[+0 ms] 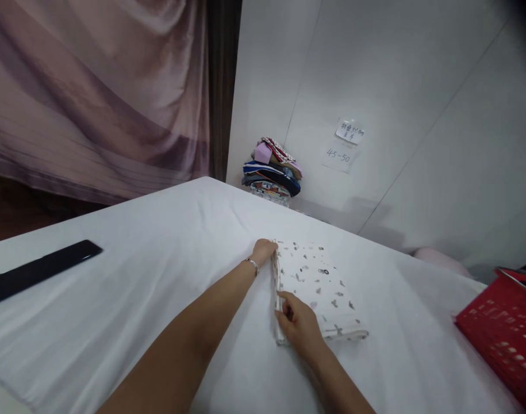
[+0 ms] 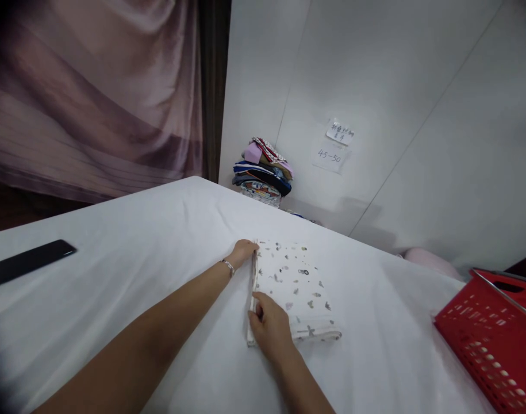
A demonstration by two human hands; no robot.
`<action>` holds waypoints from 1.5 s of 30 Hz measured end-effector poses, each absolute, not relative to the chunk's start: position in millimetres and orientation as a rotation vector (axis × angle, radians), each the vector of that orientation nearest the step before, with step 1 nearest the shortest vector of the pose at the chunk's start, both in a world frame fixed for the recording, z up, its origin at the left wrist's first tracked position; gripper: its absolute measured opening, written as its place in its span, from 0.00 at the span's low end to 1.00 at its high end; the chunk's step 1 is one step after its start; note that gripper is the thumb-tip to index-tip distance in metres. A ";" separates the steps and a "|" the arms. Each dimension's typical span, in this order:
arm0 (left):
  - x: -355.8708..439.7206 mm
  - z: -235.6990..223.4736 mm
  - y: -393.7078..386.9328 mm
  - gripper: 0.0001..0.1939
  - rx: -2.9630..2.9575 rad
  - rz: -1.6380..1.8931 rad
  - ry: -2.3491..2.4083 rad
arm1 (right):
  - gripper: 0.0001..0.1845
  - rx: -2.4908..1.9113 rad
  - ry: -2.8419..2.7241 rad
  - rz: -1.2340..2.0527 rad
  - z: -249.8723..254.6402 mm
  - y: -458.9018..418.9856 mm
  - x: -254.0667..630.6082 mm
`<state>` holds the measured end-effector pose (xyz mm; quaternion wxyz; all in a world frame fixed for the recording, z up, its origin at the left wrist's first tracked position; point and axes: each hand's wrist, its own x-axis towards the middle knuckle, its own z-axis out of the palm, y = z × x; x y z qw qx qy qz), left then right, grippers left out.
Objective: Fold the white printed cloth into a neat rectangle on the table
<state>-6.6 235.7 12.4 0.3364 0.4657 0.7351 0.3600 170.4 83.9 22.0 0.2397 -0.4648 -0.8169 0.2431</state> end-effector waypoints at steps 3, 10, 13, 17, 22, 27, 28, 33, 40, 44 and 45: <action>-5.7 16.6 239.7 0.08 1.219 0.932 1.916 | 0.20 -1.283 -2.253 0.665 22.5 83.0 169.3; -4.0 25.0 250.2 0.09 1.255 0.975 1.921 | 0.20 -1.249 -2.291 0.586 19.1 81.3 169.9; -7.2 21.6 248.1 0.09 1.259 0.994 1.940 | 0.20 -1.224 -2.298 0.571 18.8 80.3 171.2; -12.1 13.7 243.8 0.08 1.257 0.941 1.980 | 0.21 -1.247 -2.326 0.569 20.6 79.7 171.5; -12.5 9.2 244.9 0.06 1.270 0.905 1.978 | 0.24 -1.309 -2.426 0.572 29.6 76.6 169.4; -10.8 10.9 242.0 0.09 1.248 0.903 1.984 | 0.31 -1.347 -2.532 0.486 36.6 67.7 164.6; -10.6 11.5 241.1 0.10 1.238 0.908 1.987 | 0.32 -1.362 -2.543 0.452 37.0 65.6 163.7; -10.9 11.5 244.2 0.12 1.197 0.943 1.964 | 0.33 -1.371 -2.592 0.315 37.0 57.2 162.9; -12.2 7.3 254.4 0.11 1.233 1.042 1.889 | 0.33 -1.311 -2.695 0.143 36.0 54.0 164.8; -12.8 6.1 253.4 0.12 1.239 1.088 1.873 | 0.32 -1.320 -2.726 0.118 36.5 54.0 163.0; -13.2 5.8 253.3 0.12 1.234 1.082 1.875 | 0.30 -1.315 -2.726 0.115 37.3 53.9 162.5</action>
